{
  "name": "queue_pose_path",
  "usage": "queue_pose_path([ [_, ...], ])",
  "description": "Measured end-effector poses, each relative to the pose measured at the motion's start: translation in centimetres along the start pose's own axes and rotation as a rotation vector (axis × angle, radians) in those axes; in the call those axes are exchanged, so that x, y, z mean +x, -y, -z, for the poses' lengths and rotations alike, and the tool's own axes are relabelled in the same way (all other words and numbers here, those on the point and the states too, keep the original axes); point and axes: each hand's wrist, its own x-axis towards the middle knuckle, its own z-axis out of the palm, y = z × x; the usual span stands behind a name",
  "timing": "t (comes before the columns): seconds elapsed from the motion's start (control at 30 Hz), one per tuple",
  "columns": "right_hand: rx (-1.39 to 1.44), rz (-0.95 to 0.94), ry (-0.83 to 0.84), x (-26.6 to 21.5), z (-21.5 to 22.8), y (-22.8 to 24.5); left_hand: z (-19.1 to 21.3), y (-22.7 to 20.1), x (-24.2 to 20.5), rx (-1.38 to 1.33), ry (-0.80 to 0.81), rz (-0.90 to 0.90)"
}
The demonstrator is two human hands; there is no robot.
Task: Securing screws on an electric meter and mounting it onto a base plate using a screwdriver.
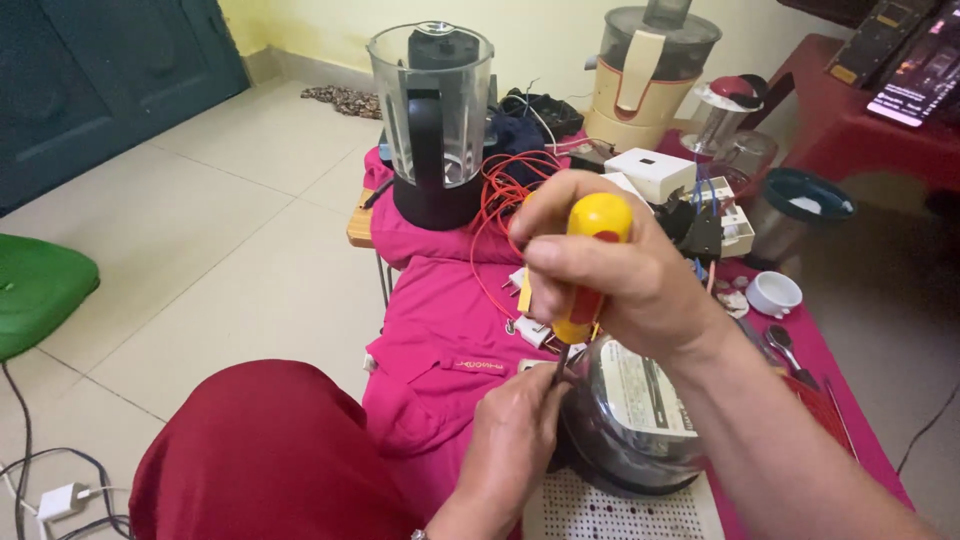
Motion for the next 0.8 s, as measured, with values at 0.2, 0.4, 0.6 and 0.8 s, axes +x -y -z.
queue_pose_path([
  [0.2, -0.177, 0.193, -0.274, -0.5, -2.4, -1.1, -0.3, 0.2, 0.0, 0.021, -0.031, -0.006],
  [0.4, -0.53, 0.326, -0.857, -1.1, -5.4, -2.1, -0.7, 0.5, -0.2, -0.004, -0.022, -0.021],
  [0.6, -0.542, 0.371, -0.562, -2.6, -5.7, -2.3, -0.2, 1.0, -0.6, -0.008, -0.007, -0.087],
  [0.8, -0.329, 0.067, -0.301, -4.2, -3.0, -2.6, 0.0, -0.2, -0.8, -0.005, -0.01, -0.078],
])
